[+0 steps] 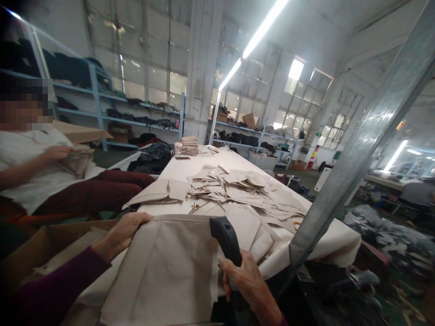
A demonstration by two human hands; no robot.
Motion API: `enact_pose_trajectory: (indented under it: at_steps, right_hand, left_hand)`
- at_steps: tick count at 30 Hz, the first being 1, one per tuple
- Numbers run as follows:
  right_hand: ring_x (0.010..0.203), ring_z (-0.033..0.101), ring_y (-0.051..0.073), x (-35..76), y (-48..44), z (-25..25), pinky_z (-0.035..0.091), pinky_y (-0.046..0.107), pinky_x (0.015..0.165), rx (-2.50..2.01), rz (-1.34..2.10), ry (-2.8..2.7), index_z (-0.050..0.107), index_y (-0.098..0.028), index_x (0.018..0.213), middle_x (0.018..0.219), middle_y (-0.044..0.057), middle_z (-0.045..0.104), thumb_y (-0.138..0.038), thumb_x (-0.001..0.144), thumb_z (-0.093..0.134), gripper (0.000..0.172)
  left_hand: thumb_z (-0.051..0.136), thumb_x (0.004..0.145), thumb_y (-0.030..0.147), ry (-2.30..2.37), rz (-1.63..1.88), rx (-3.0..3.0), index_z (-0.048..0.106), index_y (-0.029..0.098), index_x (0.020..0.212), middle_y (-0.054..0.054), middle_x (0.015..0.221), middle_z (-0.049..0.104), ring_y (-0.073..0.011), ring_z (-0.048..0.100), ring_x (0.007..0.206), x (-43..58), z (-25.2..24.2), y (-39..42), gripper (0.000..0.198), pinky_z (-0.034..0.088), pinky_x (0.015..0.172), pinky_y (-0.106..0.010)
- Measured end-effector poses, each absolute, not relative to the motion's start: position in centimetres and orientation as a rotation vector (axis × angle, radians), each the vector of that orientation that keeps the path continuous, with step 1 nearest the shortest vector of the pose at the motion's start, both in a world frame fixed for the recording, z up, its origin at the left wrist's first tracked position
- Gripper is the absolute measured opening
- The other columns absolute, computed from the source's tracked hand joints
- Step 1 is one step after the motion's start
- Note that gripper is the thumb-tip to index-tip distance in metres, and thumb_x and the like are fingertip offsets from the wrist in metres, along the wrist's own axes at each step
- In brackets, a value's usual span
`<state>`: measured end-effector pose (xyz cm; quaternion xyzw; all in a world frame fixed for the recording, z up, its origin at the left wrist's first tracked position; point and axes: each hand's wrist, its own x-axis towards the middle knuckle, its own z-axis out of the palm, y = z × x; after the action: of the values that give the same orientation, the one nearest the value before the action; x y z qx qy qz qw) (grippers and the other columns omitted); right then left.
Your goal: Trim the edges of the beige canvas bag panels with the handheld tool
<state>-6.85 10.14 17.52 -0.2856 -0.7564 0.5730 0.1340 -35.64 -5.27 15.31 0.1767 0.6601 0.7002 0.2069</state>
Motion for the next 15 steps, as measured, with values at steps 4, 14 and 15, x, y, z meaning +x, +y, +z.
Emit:
enact_pose_trajectory:
  at_steps: [4, 14, 15]
  right_hand:
    - [0.032, 0.045, 0.009, -7.7, 11.9, 16.0, 0.038, 0.020, 0.035, -0.937, 1.641, -2.109, 0.049, -0.016, 0.057, 0.039, -0.003, 0.048, -0.050, 0.079, 0.054, 0.041]
    - [0.034, 0.046, 0.008, -8.2, 10.5, 14.9, 0.039, 0.018, 0.034, -0.878, 1.823, -2.201, 0.049, -0.016, 0.069, 0.045, -0.005, 0.050, -0.044, 0.078, 0.057, 0.030]
    - [0.034, 0.046, 0.008, -8.4, 10.3, 14.8, 0.040, 0.018, 0.035, -0.890, 1.841, -2.197, 0.048, -0.017, 0.071, 0.045, -0.006, 0.050, -0.044, 0.079, 0.056, 0.029]
  left_hand:
    - [0.060, 0.056, 0.013, 2.307, 1.846, 0.710, 0.048, 0.019, 0.039, 0.001, 0.045, 0.042, -0.0171, 0.045, 0.054, -38.0, 12.8, -5.2, 0.022, 0.031, 0.053, -0.027]
    - [0.046, 0.086, 0.018, 2.863, 0.445, 2.124, 0.060, 0.015, 0.084, -0.012, 0.087, 0.060, -0.0272, 0.052, 0.084, -32.5, 11.0, -1.6, 0.014, 0.039, 0.078, -0.040]
    - [0.047, 0.085, 0.019, 2.913, 0.415, 2.064, 0.059, 0.015, 0.084, -0.012, 0.086, 0.059, -0.0275, 0.052, 0.083, -32.4, 10.7, -1.2, 0.013, 0.039, 0.076, -0.040]
